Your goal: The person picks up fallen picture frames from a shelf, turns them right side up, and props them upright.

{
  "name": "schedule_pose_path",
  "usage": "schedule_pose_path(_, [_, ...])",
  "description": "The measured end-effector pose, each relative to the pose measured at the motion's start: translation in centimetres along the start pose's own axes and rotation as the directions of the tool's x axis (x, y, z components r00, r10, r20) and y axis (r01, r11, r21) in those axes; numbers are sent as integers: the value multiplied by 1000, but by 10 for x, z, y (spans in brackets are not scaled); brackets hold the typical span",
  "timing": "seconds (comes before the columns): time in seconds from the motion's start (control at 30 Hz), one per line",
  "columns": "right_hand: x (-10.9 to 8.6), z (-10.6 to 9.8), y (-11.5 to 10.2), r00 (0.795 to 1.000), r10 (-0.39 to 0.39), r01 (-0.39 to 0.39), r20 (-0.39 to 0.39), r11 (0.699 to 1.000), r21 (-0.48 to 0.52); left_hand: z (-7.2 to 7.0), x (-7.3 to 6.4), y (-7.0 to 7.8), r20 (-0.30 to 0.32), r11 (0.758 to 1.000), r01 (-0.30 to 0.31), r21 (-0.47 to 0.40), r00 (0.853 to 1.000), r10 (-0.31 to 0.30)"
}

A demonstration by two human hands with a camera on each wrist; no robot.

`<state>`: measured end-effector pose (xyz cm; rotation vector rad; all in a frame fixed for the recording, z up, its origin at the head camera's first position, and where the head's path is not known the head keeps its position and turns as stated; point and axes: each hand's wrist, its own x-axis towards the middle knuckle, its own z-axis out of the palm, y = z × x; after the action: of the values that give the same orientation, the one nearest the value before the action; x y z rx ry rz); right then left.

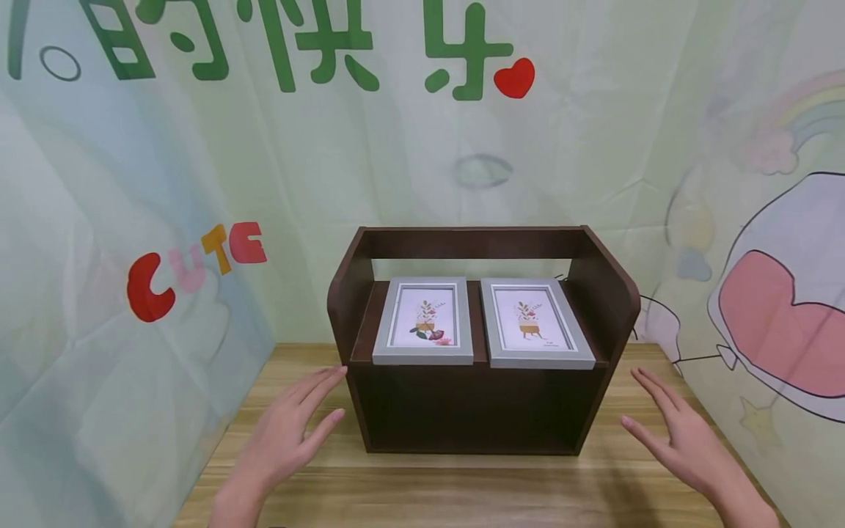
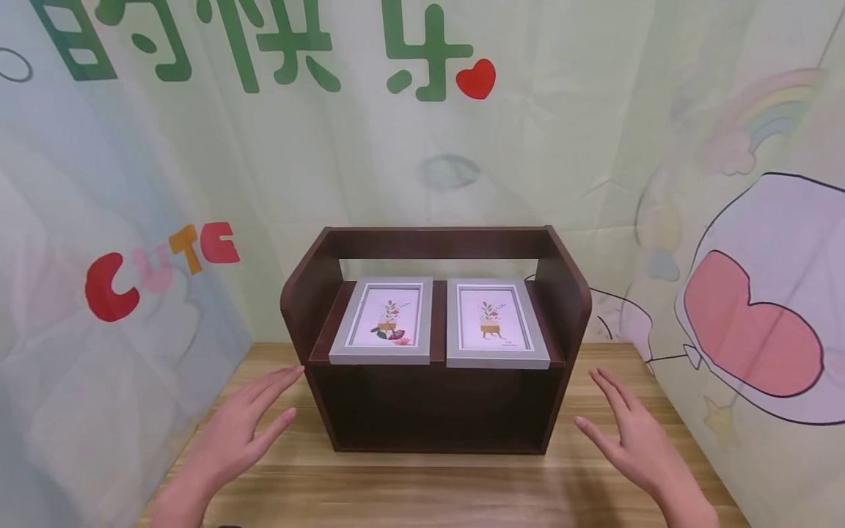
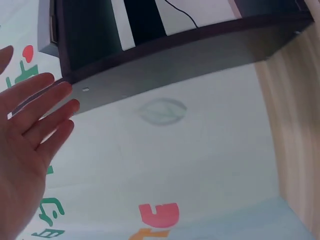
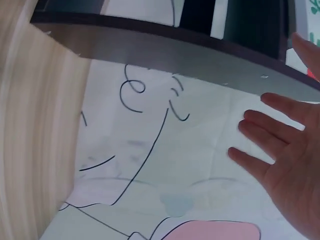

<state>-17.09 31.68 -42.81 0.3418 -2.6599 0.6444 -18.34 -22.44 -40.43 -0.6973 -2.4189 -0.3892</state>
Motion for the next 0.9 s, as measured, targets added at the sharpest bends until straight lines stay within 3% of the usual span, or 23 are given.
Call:
schedule_pose_path(0.13, [-1, -2, -9, 993, -64, 66, -95, 998, 20, -3, 6, 6, -31, 999, -28, -38, 999, 27])
schedule_pose_path(0.27, [0, -5, -19, 972, -127, 134, -200, 991, 21, -4, 15, 11, -77, 993, -76, -88, 995, 69])
schedule_pose_path(0.47, [8, -7, -35, 909, -249, 281, -335, 959, 48, -4, 33, 18, -135, 980, -139, -144, 984, 120])
schedule_pose_path(0.67, [23, -1, -53, 840, -332, 399, -430, 914, 73, -5, 48, 28, -139, 973, -150, -173, 982, 127])
schedule_pose_path(0.73, [27, 0, -60, 844, -322, 389, -429, 918, 77, -5, 52, 31, -135, 973, -139, -183, 984, 115])
schedule_pose_path(0.9, [37, 1, -76, 893, -250, 301, -375, 950, 84, -5, 63, 39, -113, 977, -77, -197, 992, 55])
